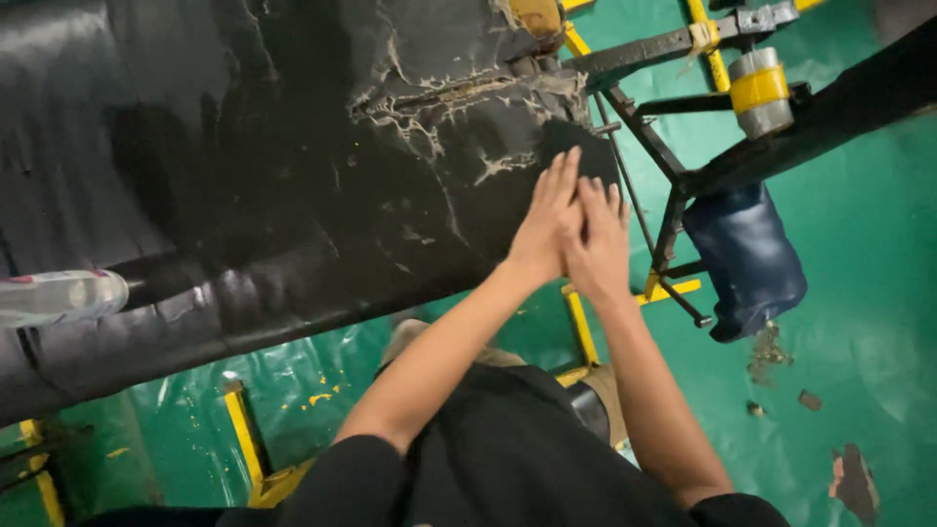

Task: Clean and wipe down gym equipment using a spray bottle and sponge.

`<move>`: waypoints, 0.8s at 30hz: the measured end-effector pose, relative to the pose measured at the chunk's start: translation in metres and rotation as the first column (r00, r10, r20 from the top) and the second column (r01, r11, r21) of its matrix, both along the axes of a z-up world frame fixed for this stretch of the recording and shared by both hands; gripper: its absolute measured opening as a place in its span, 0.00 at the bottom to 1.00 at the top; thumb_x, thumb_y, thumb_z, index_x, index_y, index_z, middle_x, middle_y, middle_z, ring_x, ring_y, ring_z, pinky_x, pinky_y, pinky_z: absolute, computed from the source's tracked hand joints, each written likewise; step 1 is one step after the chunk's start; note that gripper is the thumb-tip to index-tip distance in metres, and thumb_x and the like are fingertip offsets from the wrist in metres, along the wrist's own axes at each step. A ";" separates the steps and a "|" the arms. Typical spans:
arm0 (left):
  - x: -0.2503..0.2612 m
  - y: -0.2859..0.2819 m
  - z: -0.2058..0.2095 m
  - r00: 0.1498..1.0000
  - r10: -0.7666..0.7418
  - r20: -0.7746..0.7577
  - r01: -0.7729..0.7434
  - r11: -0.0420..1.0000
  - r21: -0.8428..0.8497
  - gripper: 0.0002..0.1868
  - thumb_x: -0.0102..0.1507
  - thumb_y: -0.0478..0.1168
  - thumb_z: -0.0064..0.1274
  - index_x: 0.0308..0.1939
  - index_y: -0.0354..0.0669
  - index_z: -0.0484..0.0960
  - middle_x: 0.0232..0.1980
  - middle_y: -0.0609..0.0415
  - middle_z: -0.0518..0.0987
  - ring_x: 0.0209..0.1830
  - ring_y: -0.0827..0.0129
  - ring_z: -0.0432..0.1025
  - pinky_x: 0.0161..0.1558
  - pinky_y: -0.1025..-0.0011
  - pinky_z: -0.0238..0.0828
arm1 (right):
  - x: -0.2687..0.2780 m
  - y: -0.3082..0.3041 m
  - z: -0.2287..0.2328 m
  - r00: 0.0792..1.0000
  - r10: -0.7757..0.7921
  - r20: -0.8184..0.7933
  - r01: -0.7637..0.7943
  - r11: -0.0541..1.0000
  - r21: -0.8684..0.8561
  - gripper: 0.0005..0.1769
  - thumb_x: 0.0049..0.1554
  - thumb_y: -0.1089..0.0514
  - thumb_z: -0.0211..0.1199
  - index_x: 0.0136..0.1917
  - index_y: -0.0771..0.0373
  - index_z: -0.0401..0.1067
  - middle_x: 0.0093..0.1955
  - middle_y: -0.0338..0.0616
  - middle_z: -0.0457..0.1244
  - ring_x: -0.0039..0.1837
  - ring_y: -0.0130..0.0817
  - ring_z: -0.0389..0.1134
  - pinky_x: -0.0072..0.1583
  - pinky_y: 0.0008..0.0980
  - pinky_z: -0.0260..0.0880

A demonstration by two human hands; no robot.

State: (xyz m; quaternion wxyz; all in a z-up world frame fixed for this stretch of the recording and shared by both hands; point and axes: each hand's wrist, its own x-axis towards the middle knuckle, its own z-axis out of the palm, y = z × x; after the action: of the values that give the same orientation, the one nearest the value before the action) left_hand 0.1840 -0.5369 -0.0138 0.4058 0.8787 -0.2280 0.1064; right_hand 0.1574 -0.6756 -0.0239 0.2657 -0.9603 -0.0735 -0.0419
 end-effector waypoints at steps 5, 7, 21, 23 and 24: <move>-0.043 0.067 -0.002 0.996 0.073 -0.043 -0.071 0.996 0.060 0.34 0.64 0.41 0.53 0.72 0.29 0.65 0.81 0.30 0.54 0.83 0.38 0.48 0.81 0.48 0.44 | 0.020 0.031 0.015 0.988 -0.028 0.150 0.033 0.999 -0.035 0.40 0.62 0.40 0.63 0.79 0.59 0.58 0.84 0.60 0.48 0.84 0.63 0.45 0.80 0.55 0.44; -0.049 0.081 0.002 0.996 0.085 0.002 -0.085 0.988 0.132 0.36 0.63 0.42 0.54 0.72 0.28 0.64 0.80 0.29 0.53 0.81 0.36 0.47 0.79 0.47 0.43 | 0.022 0.038 0.025 0.988 -0.050 0.146 0.063 0.994 -0.085 0.47 0.56 0.39 0.67 0.80 0.62 0.57 0.81 0.65 0.46 0.80 0.66 0.45 0.75 0.57 0.45; -0.021 0.066 0.016 0.969 0.234 -0.074 -0.206 0.939 0.275 0.34 0.63 0.53 0.54 0.69 0.39 0.71 0.71 0.38 0.66 0.71 0.44 0.59 0.70 0.49 0.53 | 0.022 0.011 -0.029 0.927 -0.374 -0.035 0.373 0.903 0.212 0.40 0.65 0.42 0.58 0.82 0.59 0.53 0.80 0.64 0.52 0.79 0.61 0.53 0.76 0.50 0.54; -0.012 0.057 0.025 0.957 0.289 -0.019 -0.271 0.915 0.298 0.33 0.64 0.54 0.54 0.69 0.41 0.72 0.71 0.40 0.67 0.71 0.46 0.60 0.71 0.50 0.54 | 0.057 -0.001 -0.012 0.928 -0.325 -0.180 0.357 0.914 0.191 0.39 0.65 0.40 0.55 0.82 0.57 0.53 0.77 0.61 0.56 0.77 0.58 0.57 0.75 0.47 0.57; -0.005 0.053 0.028 0.942 0.331 0.060 -0.332 0.888 0.319 0.32 0.64 0.55 0.54 0.69 0.43 0.74 0.70 0.42 0.68 0.71 0.48 0.61 0.72 0.51 0.55 | 0.080 -0.006 -0.005 0.911 -0.280 -0.304 0.344 0.921 0.183 0.39 0.64 0.38 0.51 0.82 0.55 0.54 0.74 0.58 0.61 0.75 0.55 0.62 0.73 0.44 0.60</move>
State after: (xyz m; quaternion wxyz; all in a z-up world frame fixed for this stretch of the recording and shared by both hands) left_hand 0.1795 -0.4836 0.0146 0.2313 0.9591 -0.0897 0.1367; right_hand 0.2373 -0.6813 -0.0291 0.3736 -0.9184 0.1242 0.0400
